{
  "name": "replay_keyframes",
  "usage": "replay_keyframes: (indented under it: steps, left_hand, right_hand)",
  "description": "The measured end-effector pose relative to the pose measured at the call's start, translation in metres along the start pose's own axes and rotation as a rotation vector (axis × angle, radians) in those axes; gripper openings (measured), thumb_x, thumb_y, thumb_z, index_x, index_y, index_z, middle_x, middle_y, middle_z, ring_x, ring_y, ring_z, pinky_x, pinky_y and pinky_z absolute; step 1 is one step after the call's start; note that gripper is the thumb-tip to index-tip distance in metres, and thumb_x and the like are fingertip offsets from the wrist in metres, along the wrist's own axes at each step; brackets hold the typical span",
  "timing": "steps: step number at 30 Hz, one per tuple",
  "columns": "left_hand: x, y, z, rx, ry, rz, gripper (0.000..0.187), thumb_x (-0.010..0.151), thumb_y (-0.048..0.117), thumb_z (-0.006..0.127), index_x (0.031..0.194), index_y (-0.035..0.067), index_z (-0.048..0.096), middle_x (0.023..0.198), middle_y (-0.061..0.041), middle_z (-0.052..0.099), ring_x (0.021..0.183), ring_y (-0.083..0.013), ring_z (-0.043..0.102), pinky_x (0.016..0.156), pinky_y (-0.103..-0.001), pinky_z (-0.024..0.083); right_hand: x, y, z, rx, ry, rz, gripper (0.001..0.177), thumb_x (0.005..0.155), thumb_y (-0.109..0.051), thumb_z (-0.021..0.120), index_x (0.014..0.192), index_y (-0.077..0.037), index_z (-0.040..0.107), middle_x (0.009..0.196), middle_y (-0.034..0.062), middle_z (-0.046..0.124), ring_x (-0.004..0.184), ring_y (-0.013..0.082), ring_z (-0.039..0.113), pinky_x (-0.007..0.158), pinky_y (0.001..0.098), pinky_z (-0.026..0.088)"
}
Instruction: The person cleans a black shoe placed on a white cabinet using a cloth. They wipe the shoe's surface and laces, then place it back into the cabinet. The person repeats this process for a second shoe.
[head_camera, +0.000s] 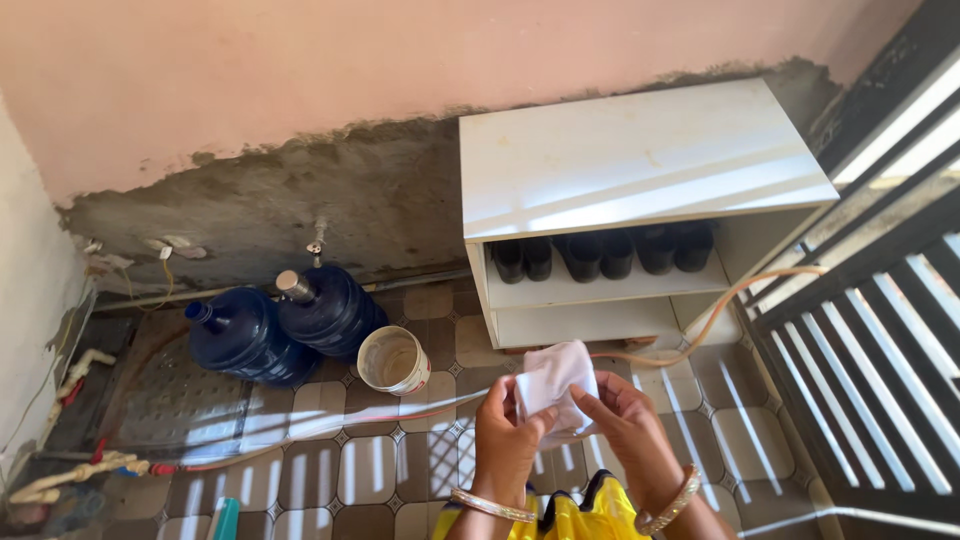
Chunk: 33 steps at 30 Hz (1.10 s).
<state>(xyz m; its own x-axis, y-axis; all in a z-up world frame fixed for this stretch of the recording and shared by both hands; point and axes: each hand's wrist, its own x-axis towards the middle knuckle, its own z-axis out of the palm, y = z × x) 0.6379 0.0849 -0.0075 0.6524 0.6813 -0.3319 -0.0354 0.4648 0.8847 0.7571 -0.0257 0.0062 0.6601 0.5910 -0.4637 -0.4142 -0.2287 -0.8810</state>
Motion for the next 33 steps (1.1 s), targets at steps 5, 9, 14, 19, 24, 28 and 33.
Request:
replay_keyframes:
  steps: [5, 9, 14, 19, 24, 28, 33]
  left_hand:
    - [-0.001, 0.043, 0.013, 0.204, -0.035, -0.010, 0.074, 0.076, -0.006, 0.073, 0.142, 0.014, 0.047, 0.110, -0.011, 0.073, 0.099, -0.0180, 0.075, 0.083, -0.028, 0.061]
    - [-0.005, 0.055, 0.020, 0.388, -0.111, 0.060, 0.087, 0.079, 0.002, 0.076, 0.155, 0.022, 0.039, 0.112, -0.013, 0.076, 0.100, -0.0210, 0.078, 0.080, -0.029, 0.065]
    - [-0.001, 0.035, 0.008, 0.650, -0.148, 0.701, 0.064, 0.083, 0.001, 0.079, 0.142, 0.009, 0.054, 0.113, -0.017, 0.072, 0.099, -0.0310, 0.074, 0.078, -0.038, 0.060]
    - [0.022, 0.029, -0.007, 0.548, -0.117, 0.800, 0.047, 0.088, -0.003, 0.073, 0.130, 0.006, 0.056, 0.119, -0.018, 0.070, 0.108, -0.0338, 0.075, 0.085, -0.040, 0.061]
    - [0.040, 0.017, -0.012, 0.597, -0.250, 0.848, 0.033, 0.090, -0.003, 0.071, 0.120, 0.007, 0.062, 0.119, -0.018, 0.071, 0.108, -0.0346, 0.074, 0.084, -0.041, 0.061]
    - [0.043, -0.008, -0.004, 0.777, -0.271, 0.888, 0.018, 0.090, 0.004, 0.068, 0.106, 0.011, 0.072, 0.123, -0.024, 0.067, 0.103, -0.0389, 0.075, 0.080, -0.041, 0.063]
    - [0.056, -0.023, -0.004, 0.790, -0.386, 0.922, 0.022, 0.085, 0.004, 0.064, 0.107, 0.001, 0.068, 0.124, -0.031, 0.061, 0.103, -0.0446, 0.074, 0.078, -0.045, 0.064]
  right_hand:
    - [-0.001, -0.014, -0.008, -0.034, 0.001, 0.028, 0.039, 0.082, -0.030, 0.077, 0.108, -0.002, 0.074, 0.096, 0.0072, 0.081, 0.088, 0.0122, 0.072, 0.086, 0.0275, 0.053]
    - [-0.002, -0.020, -0.009, 0.055, 0.066, -0.020, 0.041, 0.084, -0.028, 0.076, 0.115, -0.003, 0.071, 0.099, 0.0092, 0.080, 0.089, 0.0140, 0.071, 0.086, 0.0305, 0.052]
    - [0.008, -0.021, 0.001, 0.217, 0.064, -0.068, 0.041, 0.085, -0.024, 0.073, 0.121, -0.004, 0.069, 0.104, 0.0057, 0.079, 0.091, 0.0119, 0.071, 0.084, 0.0320, 0.054]
    - [0.025, -0.017, 0.015, 0.205, 0.167, -0.049, 0.034, 0.089, -0.021, 0.072, 0.115, 0.002, 0.071, 0.099, 0.0110, 0.077, 0.083, 0.0160, 0.071, 0.078, 0.0326, 0.059]
    - [0.031, -0.012, 0.022, 0.049, 0.351, -0.115, 0.028, 0.086, -0.013, 0.073, 0.111, 0.000, 0.070, 0.095, 0.0081, 0.078, 0.082, 0.0148, 0.072, 0.074, 0.0303, 0.059]
    - [0.030, -0.009, 0.023, -0.197, 0.511, -0.197, 0.025, 0.085, -0.008, 0.072, 0.108, -0.001, 0.069, 0.090, 0.0073, 0.077, 0.077, 0.0132, 0.072, 0.070, 0.0271, 0.057]
    - [0.033, -0.018, 0.021, -0.295, 0.624, -0.116, 0.023, 0.086, -0.009, 0.072, 0.108, -0.001, 0.069, 0.085, 0.0083, 0.078, 0.071, 0.0132, 0.070, 0.064, 0.0285, 0.055]
